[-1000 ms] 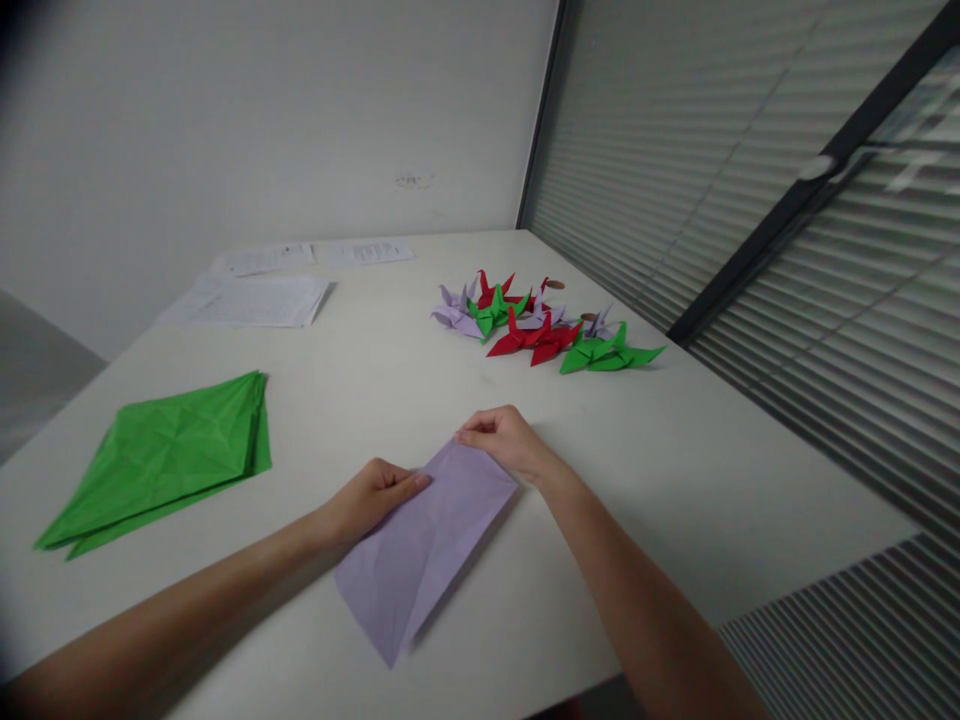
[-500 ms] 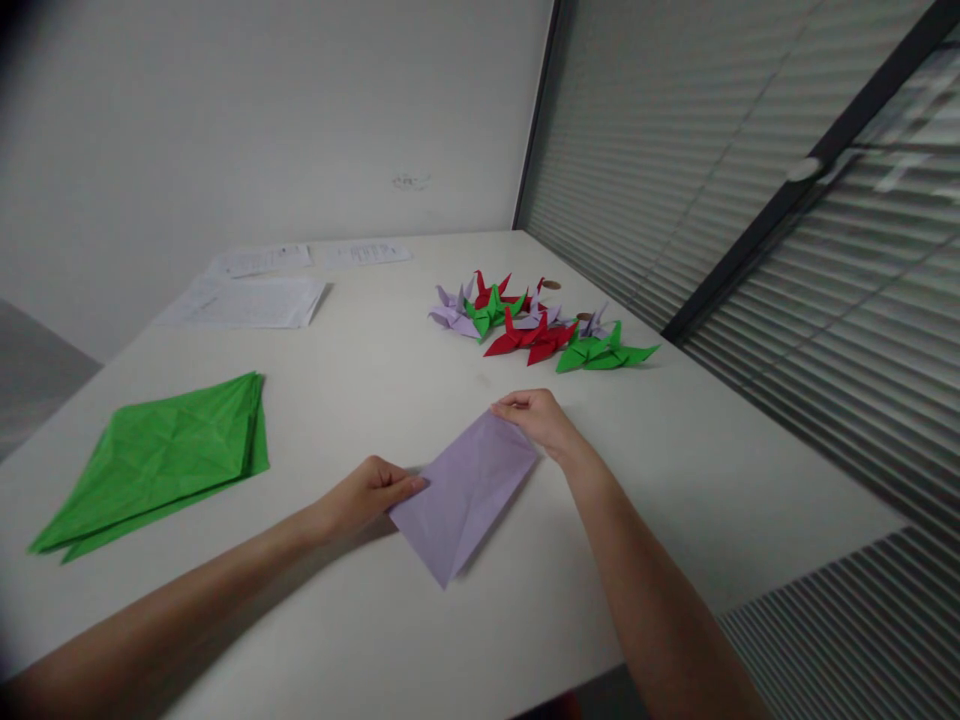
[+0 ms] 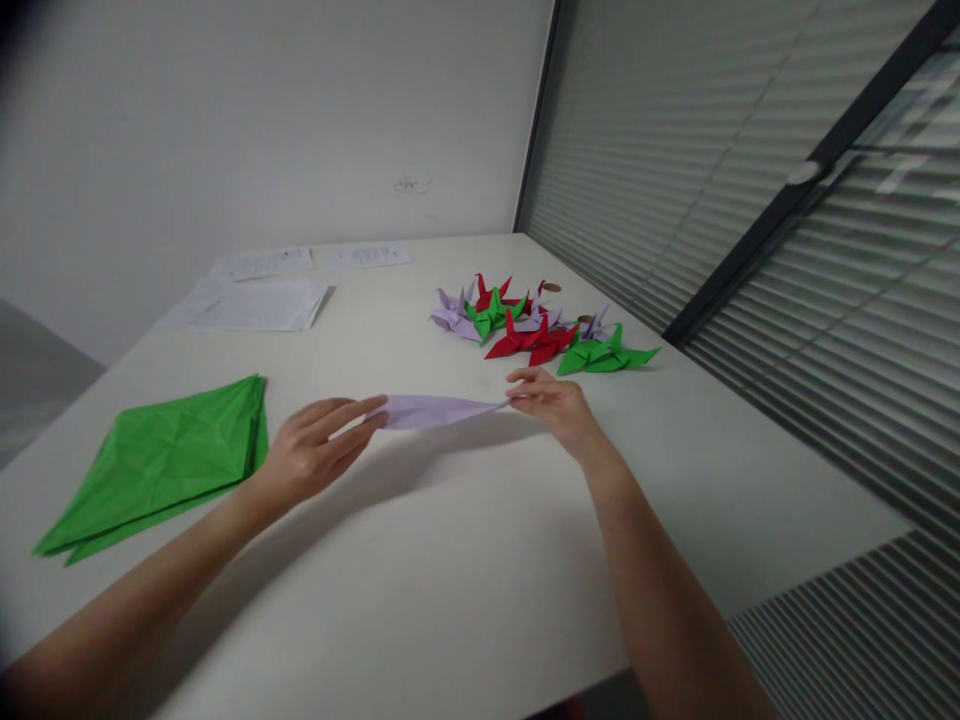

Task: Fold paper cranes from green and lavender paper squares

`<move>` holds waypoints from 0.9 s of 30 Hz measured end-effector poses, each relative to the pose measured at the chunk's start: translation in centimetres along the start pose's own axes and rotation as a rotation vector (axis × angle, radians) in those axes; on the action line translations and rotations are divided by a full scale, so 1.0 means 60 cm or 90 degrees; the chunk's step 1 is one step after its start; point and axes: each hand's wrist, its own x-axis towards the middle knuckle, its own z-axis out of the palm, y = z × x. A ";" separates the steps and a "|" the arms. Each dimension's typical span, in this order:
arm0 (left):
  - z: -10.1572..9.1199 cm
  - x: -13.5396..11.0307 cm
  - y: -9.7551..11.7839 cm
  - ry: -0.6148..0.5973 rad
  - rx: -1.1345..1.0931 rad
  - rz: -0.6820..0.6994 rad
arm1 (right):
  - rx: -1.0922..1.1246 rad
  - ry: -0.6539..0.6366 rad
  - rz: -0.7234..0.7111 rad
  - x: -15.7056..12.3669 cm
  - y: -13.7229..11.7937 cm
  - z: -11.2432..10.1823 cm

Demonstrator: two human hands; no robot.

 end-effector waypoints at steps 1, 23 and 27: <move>0.003 0.001 -0.001 -0.037 0.022 0.034 | -0.070 -0.057 0.006 -0.001 0.004 -0.004; 0.082 -0.027 0.067 -0.240 -0.078 -0.067 | -0.491 -0.239 -0.070 -0.028 0.022 0.113; 0.081 -0.025 0.068 -0.241 -0.081 -0.063 | -0.512 -0.218 -0.075 -0.028 0.024 0.116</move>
